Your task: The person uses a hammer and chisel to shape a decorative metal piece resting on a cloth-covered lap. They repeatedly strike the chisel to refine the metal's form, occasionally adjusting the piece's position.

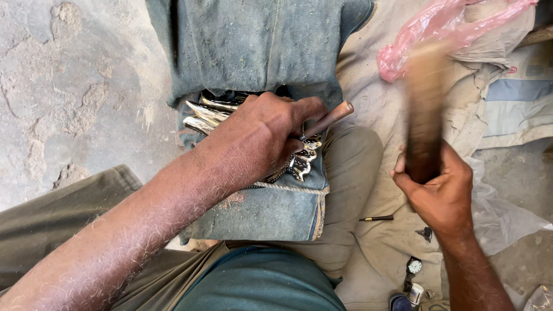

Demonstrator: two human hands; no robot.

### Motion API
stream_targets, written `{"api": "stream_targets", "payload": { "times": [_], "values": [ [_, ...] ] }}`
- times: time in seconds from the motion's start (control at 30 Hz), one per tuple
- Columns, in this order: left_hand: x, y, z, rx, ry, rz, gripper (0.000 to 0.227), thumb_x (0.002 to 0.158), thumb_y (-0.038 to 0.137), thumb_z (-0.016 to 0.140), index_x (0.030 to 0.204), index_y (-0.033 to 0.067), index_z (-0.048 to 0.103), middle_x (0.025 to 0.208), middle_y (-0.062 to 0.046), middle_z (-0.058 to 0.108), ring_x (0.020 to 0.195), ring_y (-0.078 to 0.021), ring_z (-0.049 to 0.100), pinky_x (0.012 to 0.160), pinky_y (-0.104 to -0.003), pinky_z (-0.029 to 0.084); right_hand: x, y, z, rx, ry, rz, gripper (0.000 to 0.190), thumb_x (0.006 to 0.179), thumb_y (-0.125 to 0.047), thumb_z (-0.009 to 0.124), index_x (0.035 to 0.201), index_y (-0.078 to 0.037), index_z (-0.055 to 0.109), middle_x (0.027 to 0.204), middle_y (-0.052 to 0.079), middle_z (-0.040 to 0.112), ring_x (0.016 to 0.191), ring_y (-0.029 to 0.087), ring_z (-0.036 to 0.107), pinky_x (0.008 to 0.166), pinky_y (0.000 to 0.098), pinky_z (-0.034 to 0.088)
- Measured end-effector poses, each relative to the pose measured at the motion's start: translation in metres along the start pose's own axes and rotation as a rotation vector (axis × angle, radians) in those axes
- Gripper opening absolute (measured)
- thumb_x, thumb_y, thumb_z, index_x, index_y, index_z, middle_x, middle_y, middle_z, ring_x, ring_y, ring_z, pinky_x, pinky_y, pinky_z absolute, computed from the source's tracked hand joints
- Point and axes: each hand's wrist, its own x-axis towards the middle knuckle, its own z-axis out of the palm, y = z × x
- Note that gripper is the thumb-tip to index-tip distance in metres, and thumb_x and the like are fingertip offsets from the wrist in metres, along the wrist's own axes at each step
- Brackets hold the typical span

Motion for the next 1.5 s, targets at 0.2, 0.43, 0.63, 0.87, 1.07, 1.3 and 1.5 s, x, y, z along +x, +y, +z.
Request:
{"api": "stream_targets", "payload": {
  "times": [0.2,0.43,0.63,0.87,1.07,1.3,1.5],
  "values": [
    [-0.003,-0.001,0.001,0.080,-0.029,-0.015,0.050,0.080,0.006,0.076,0.128,0.0098,0.060,0.080,-0.018,0.072,0.080,-0.0377,0.073,0.072,-0.049,0.058,0.005,-0.004,-0.005,-0.025,-0.014,0.031,0.033,0.082,0.008,0.071,0.113,-0.001,0.062,0.092,0.004,0.068,0.081,0.010,0.064,0.068,0.0257,0.053],
    [-0.009,-0.004,-0.001,0.039,0.080,0.089,0.051,0.082,0.007,0.077,0.129,0.0057,0.057,0.082,-0.018,0.071,0.082,-0.0371,0.073,0.074,-0.048,0.058,0.007,-0.011,-0.004,-0.233,0.022,-0.025,0.023,0.087,0.006,0.074,0.105,0.000,0.060,0.090,0.005,0.061,0.082,0.011,0.056,0.074,0.0286,0.048],
    [-0.011,-0.003,-0.004,0.045,-0.052,0.004,0.047,0.086,0.009,0.076,0.130,0.0114,0.058,0.081,-0.016,0.073,0.080,-0.0339,0.075,0.073,-0.046,0.060,0.007,-0.020,-0.003,-0.605,-0.008,-0.152,0.031,0.083,0.015,0.072,0.110,0.002,0.065,0.083,0.009,0.067,0.074,0.017,0.066,0.069,0.0346,0.053],
    [-0.019,0.000,-0.005,0.024,0.072,0.043,0.048,0.083,0.008,0.077,0.126,0.0071,0.057,0.083,-0.019,0.071,0.082,-0.0396,0.072,0.071,-0.050,0.057,0.012,-0.016,-0.007,-0.140,0.026,-0.035,0.029,0.084,0.016,0.071,0.106,0.002,0.059,0.092,0.010,0.065,0.078,0.017,0.063,0.070,0.0365,0.055],
    [-0.020,-0.007,-0.006,-0.018,0.068,0.077,0.047,0.085,0.008,0.074,0.129,0.0088,0.058,0.085,-0.018,0.072,0.081,-0.0386,0.072,0.069,-0.050,0.057,0.011,-0.029,-0.010,0.375,-0.028,-0.126,0.035,0.084,0.017,0.069,0.110,-0.002,0.056,0.096,0.005,0.065,0.092,0.012,0.065,0.085,0.0321,0.058],
    [-0.021,-0.006,-0.004,0.032,-0.001,0.038,0.045,0.089,0.012,0.073,0.131,0.0114,0.057,0.078,-0.018,0.071,0.077,-0.0372,0.072,0.069,-0.051,0.057,0.015,-0.041,-0.017,-0.197,-0.022,-0.055,0.029,0.083,0.014,0.071,0.106,0.000,0.062,0.090,0.006,0.067,0.080,0.015,0.064,0.071,0.0324,0.054],
    [-0.020,-0.008,-0.006,-0.023,0.035,0.087,0.046,0.084,0.008,0.074,0.127,0.0102,0.057,0.080,-0.016,0.073,0.076,-0.0381,0.072,0.066,-0.052,0.055,0.003,-0.035,-0.008,-0.306,0.057,-0.040,0.027,0.081,0.006,0.074,0.104,-0.004,0.063,0.088,0.004,0.069,0.076,0.010,0.064,0.065,0.0296,0.053]
  ]
}}
